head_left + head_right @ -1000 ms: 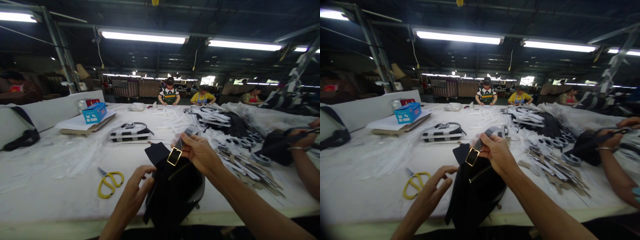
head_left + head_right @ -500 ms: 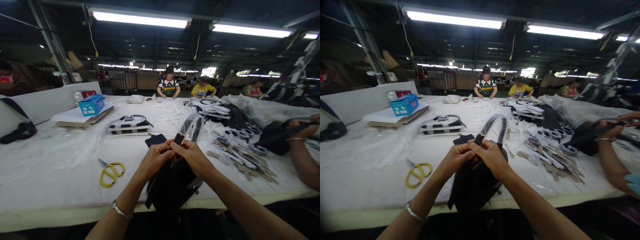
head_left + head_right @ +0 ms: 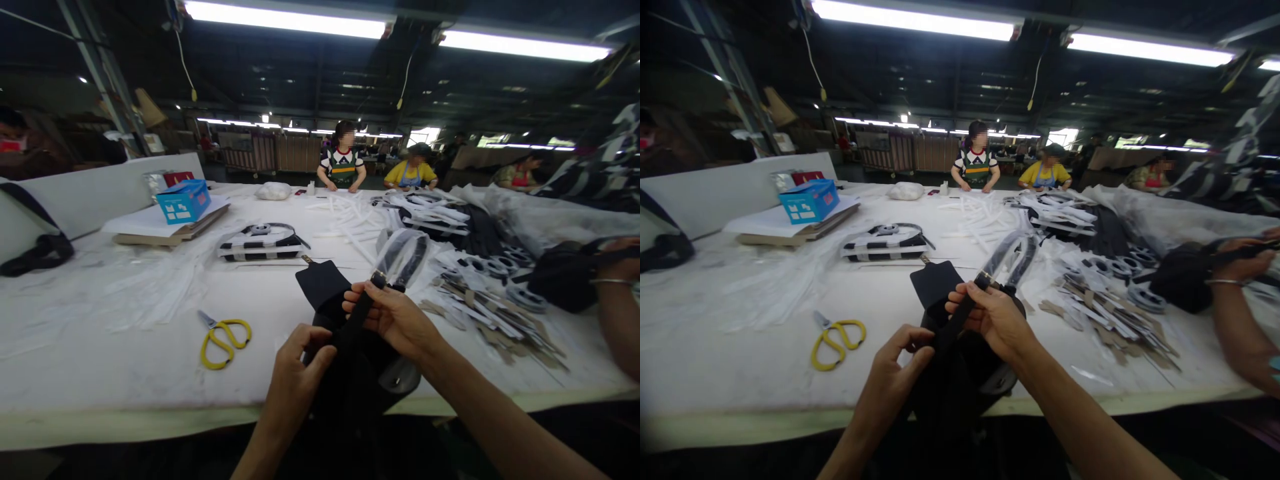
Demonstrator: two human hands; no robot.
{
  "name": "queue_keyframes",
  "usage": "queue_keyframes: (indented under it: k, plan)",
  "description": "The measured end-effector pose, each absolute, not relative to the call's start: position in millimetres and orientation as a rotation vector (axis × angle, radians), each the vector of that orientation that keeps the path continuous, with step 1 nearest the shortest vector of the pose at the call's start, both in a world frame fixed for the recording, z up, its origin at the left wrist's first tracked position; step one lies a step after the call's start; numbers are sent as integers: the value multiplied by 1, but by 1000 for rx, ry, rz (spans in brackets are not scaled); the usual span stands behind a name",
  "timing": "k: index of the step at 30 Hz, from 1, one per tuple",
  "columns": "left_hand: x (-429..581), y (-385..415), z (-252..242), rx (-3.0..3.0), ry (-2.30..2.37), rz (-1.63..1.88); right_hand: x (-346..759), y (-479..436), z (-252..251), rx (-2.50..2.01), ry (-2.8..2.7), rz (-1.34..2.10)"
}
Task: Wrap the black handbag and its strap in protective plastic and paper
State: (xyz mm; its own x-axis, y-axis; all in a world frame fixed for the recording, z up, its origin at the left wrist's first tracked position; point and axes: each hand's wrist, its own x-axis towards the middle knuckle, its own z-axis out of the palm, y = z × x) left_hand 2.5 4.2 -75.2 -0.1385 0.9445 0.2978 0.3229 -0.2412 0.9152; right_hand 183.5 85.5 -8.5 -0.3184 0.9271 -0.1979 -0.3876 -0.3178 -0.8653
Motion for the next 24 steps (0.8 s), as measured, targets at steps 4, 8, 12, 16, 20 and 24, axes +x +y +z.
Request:
queue_keyframes:
  k: [4,8,12,16,20,24]
  plan:
    - [13,-1,-77,1536,1466,1391,184,84,-10,-922,-883,1788]
    - [13,-3,-79,1519,1502,1356,186,81,-9,-927,-903,1795]
    - [11,-2,-81,1486,1495,1359,185,73,-15,-944,-1087,1806]
    - [7,0,-82,1461,1435,1360,182,66,-25,-1032,-1301,1737]
    - [1,-3,-88,1401,1356,1321,181,67,-30,-1059,-1278,1683]
    - [-3,-11,-93,1355,1304,1240,181,70,-35,-1092,-1231,1686]
